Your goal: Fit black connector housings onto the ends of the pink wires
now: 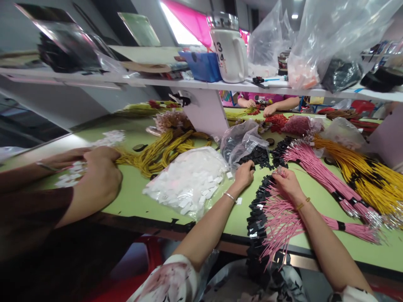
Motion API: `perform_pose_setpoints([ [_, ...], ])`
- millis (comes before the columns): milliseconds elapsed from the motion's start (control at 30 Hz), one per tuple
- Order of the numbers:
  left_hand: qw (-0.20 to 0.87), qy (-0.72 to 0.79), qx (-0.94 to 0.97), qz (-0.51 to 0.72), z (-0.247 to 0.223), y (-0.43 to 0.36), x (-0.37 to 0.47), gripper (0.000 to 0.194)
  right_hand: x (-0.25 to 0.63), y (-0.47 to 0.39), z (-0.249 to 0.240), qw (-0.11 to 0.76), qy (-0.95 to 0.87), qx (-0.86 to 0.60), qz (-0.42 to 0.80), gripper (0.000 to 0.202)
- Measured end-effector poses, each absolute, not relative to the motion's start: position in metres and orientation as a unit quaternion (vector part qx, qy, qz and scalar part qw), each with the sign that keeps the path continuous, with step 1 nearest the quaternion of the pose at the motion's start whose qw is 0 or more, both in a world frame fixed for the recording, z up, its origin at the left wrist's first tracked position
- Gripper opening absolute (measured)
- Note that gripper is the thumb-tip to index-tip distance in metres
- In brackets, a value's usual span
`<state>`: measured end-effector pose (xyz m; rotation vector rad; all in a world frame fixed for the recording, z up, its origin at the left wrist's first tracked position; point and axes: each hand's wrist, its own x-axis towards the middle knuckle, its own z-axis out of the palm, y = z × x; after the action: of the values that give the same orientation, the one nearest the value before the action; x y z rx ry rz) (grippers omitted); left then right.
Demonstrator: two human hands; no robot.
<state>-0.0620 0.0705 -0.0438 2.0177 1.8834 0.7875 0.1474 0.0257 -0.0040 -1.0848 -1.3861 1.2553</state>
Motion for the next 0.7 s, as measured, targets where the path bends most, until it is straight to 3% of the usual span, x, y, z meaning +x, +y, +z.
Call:
perform_pose_setpoints([
  [100, 0.197, 0.612, 0.683, 0.346, -0.042, 0.065, -0.06, 0.022, 0.148, 0.028, 0.0, 0.477, -0.58, -0.448, 0.485, 0.034],
  [233, 0.423, 0.52, 0.58, 0.463, -0.032, 0.055, -0.056, 0.028, 0.144, 0.028, 0.003, 0.473, -0.561, -0.46, 0.5, 0.033],
  [333, 0.556, 0.444, 0.508, 0.485, -0.019, 0.048, -0.054, 0.033, 0.141, 0.028, 0.004, 0.482, -0.545, -0.474, 0.496, 0.033],
  [700, 0.709, 0.357, 0.415, 0.444, -0.006, 0.038, -0.052, 0.048, 0.139, 0.026, 0.008, 0.503, -0.552, -0.515, 0.421, 0.028],
])
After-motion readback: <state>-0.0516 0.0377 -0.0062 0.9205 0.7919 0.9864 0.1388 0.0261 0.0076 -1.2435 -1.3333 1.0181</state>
